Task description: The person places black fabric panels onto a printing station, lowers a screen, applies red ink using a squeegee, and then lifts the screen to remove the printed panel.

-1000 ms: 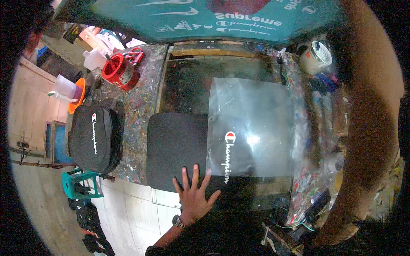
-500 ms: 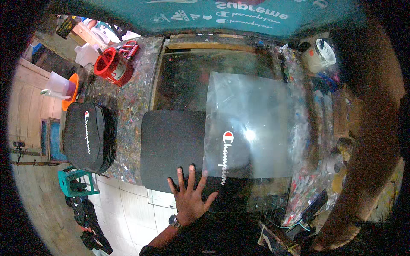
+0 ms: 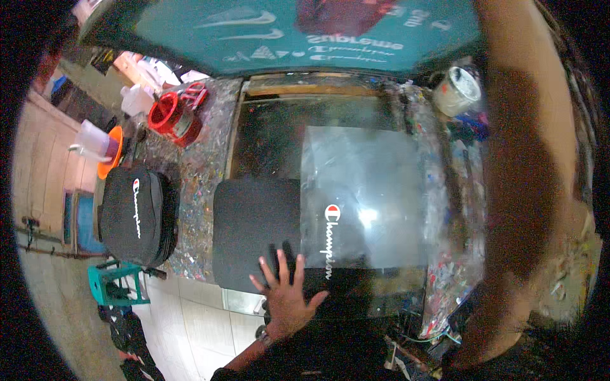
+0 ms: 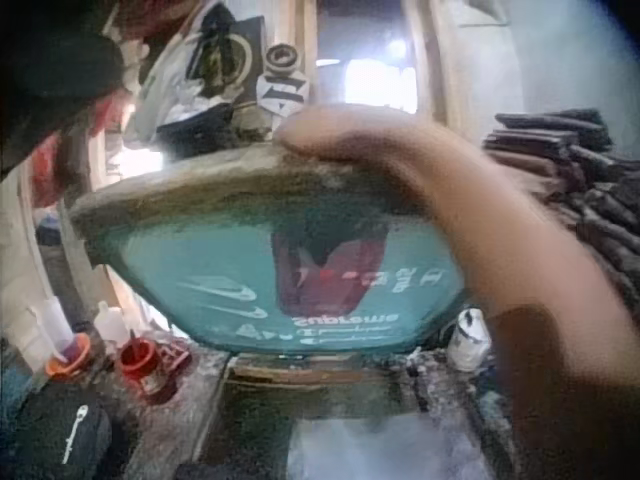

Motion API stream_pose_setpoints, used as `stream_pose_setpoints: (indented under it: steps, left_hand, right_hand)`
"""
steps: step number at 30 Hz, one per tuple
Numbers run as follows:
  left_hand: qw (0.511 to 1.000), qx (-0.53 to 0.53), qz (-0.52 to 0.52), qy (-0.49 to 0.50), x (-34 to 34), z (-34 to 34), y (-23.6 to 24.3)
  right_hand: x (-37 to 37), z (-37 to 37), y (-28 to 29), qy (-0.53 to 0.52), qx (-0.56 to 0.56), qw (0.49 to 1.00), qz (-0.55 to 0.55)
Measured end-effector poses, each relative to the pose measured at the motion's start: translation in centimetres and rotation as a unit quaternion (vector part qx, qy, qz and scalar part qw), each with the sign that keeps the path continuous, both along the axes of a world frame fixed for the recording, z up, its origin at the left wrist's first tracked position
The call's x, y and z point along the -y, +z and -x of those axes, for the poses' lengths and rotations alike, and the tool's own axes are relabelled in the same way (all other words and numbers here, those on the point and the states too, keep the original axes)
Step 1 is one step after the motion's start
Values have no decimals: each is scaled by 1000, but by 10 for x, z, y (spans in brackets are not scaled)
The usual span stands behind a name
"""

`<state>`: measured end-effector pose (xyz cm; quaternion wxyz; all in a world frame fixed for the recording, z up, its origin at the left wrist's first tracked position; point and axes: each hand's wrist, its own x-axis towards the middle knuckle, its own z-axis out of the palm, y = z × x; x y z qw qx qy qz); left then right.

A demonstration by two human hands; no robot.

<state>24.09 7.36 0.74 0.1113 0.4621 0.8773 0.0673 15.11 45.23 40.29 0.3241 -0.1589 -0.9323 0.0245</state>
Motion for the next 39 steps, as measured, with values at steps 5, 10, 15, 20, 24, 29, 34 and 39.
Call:
stream_pose_setpoints:
  steps: [5, 10, 15, 20, 24, 29, 34, 39]
  left_hand:
    - [928, 223, -222, -202, -131, -37, 6]
    - [800, 55, -590, -90, -131, 22, 83]
    - [707, -472, -525, -14, -99, 136, 183]
    - [936, -215, -241, -141, -11, 192, 96]
    - [962, -128, -211, -114, 24, 131, 34]
    - [967, -110, -188, -131, 14, 115, 7]
    - [975, -59, -167, -135, 9, 115, 12]
    - [967, -65, -208, -134, 13, 115, 8]
  right_hand:
    - [-38, 30, -13, -3, 94, 981, -169]
    - [52, 7, -57, -100, 15, 993, -62]
    - [120, -107, -114, -33, 62, 997, -28]
    - [184, -130, -254, -40, -12, 999, 26]
    - [170, -115, -327, 60, 275, 951, 125]
    - [164, -151, -366, 85, 194, 961, 175]
    - [127, -118, -375, 11, 221, 973, 69]
    - [112, -115, -367, 76, 232, 965, 96]
